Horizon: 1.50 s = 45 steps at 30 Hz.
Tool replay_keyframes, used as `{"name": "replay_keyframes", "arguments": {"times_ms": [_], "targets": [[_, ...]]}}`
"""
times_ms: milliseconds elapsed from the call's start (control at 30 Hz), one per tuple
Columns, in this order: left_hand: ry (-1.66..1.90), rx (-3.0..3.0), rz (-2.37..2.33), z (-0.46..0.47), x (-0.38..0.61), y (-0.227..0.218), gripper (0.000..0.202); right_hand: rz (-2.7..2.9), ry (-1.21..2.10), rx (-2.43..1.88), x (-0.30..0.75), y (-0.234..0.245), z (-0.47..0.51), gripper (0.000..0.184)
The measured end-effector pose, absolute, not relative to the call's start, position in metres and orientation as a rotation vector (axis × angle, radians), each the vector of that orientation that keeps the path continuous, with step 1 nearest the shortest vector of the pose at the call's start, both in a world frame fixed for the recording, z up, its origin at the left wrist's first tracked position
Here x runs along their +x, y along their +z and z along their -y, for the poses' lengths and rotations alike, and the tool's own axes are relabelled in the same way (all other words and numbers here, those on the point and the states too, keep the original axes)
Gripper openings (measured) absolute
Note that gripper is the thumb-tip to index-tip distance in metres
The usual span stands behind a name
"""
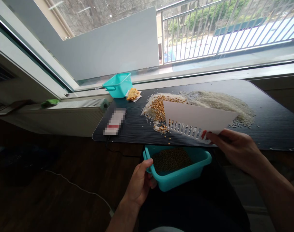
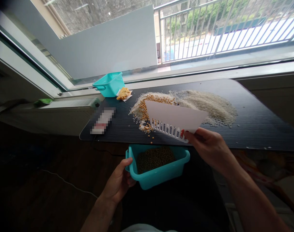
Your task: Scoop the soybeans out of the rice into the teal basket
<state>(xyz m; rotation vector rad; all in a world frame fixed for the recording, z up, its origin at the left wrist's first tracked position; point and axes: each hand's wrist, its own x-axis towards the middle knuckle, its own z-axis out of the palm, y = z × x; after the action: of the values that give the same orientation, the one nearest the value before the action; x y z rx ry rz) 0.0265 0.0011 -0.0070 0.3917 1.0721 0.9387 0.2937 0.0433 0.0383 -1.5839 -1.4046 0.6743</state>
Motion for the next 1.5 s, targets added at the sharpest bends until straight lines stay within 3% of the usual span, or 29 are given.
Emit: {"name": "replay_keyframes", "arguments": {"times_ms": [400, 967, 1300, 1500], "targets": [[0.941, 0.382, -1.059, -0.002, 0.026, -0.008, 0.038, 1.379, 0.716, -1.583, 0.298, 0.037, -0.036, 0.031], [0.962, 0.378, -1.065, -0.003, 0.019, -0.006, 0.039, 1.409, 0.939, -1.474, 0.283, 0.042, -0.032, 0.046], [1.026, 0.366, -1.132, -0.004, 0.003, -0.007, 0.040, 1.659, 0.893, -1.378, 0.235, 0.032, -0.061, 0.028], [1.024, 0.391, -1.119, -0.004, 0.003, -0.007, 0.038, 1.654, 1.072, -1.291, 0.252, 0.032, -0.046, 0.031]]}}
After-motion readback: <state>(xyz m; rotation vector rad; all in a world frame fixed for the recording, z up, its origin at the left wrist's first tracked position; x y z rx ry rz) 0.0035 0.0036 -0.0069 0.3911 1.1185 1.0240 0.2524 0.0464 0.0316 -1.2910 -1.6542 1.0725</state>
